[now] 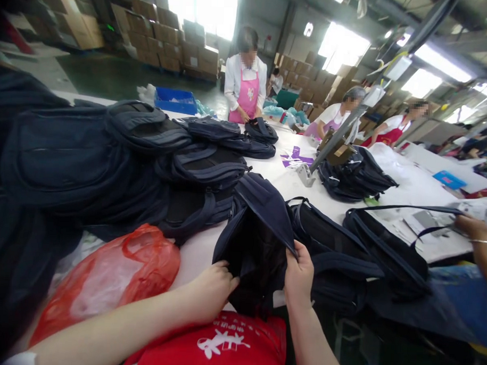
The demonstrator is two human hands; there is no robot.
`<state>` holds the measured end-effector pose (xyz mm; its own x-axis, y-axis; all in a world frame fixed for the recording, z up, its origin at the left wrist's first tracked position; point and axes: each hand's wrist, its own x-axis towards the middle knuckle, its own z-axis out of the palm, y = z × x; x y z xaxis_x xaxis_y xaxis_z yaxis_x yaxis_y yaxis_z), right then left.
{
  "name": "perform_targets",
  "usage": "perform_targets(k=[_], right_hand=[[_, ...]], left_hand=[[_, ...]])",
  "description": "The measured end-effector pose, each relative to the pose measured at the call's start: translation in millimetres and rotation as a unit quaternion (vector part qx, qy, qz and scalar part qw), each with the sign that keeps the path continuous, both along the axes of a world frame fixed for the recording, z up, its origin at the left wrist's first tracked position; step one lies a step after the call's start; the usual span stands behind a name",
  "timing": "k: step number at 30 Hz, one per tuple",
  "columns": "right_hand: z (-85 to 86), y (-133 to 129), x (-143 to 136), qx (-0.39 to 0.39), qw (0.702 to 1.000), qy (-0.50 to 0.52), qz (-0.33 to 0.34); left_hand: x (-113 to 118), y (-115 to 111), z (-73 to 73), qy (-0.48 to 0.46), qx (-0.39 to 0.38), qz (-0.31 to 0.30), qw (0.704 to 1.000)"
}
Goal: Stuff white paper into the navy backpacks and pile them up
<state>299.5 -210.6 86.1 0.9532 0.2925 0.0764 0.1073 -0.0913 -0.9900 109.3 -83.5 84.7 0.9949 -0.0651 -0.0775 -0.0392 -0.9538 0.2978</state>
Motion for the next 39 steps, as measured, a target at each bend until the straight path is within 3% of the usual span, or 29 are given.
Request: perform_targets(k=[6, 11, 13, 17, 20, 22, 26, 30, 35, 39], right_hand=[[-0.8, -5.5, -9.0, -0.055, 0.997, -0.047, 0.033], [2.7, -4.4, -9.2, -0.058, 0.996, -0.050, 0.044], [3.8, -3.5, -5.4, -0.050, 0.997, -0.046, 0.035], [3.6, -2.1, 13.2, -0.018, 0.999, -0.029, 0.003], [4.3, -1.3, 31.7, 0.000, 0.999, -0.017, -0.030], [6.3, -1.5, 41.4, -0.003, 0.999, -0.010, -0.031], [12.9, -5.5, 47.9, -0.023, 1.000, -0.018, -0.004], [14.6, -17.4, 46.5, -0.110, 0.992, -0.059, 0.020], [5.1, -39.1, 59.4, -0.151, 0.987, -0.055, -0.005], [3.9, -46.9, 66.3, -0.156, 0.986, -0.042, -0.032]], left_hand=[[-20.5, 1.5, -2.3, 0.014, -0.031, 0.026, 0.999], [-31.1, 14.0, 14.5, -0.055, -0.149, 0.051, 0.986], [-30.0, 24.7, 22.5, -0.147, -0.209, 0.124, 0.959], [-13.5, 52.6, 30.2, -0.293, -0.291, 0.306, 0.858], [10.1, 74.6, 24.8, -0.305, -0.367, 0.361, 0.801], [28.9, 88.9, 15.9, -0.291, -0.401, 0.377, 0.783], [67.2, 117.0, -6.4, -0.253, -0.362, 0.402, 0.802], [99.2, 140.5, -21.9, -0.214, -0.339, 0.415, 0.817], [122.4, 151.5, -26.0, -0.186, -0.364, 0.433, 0.803], [124.3, 141.4, -22.3, -0.160, -0.378, 0.455, 0.790]])
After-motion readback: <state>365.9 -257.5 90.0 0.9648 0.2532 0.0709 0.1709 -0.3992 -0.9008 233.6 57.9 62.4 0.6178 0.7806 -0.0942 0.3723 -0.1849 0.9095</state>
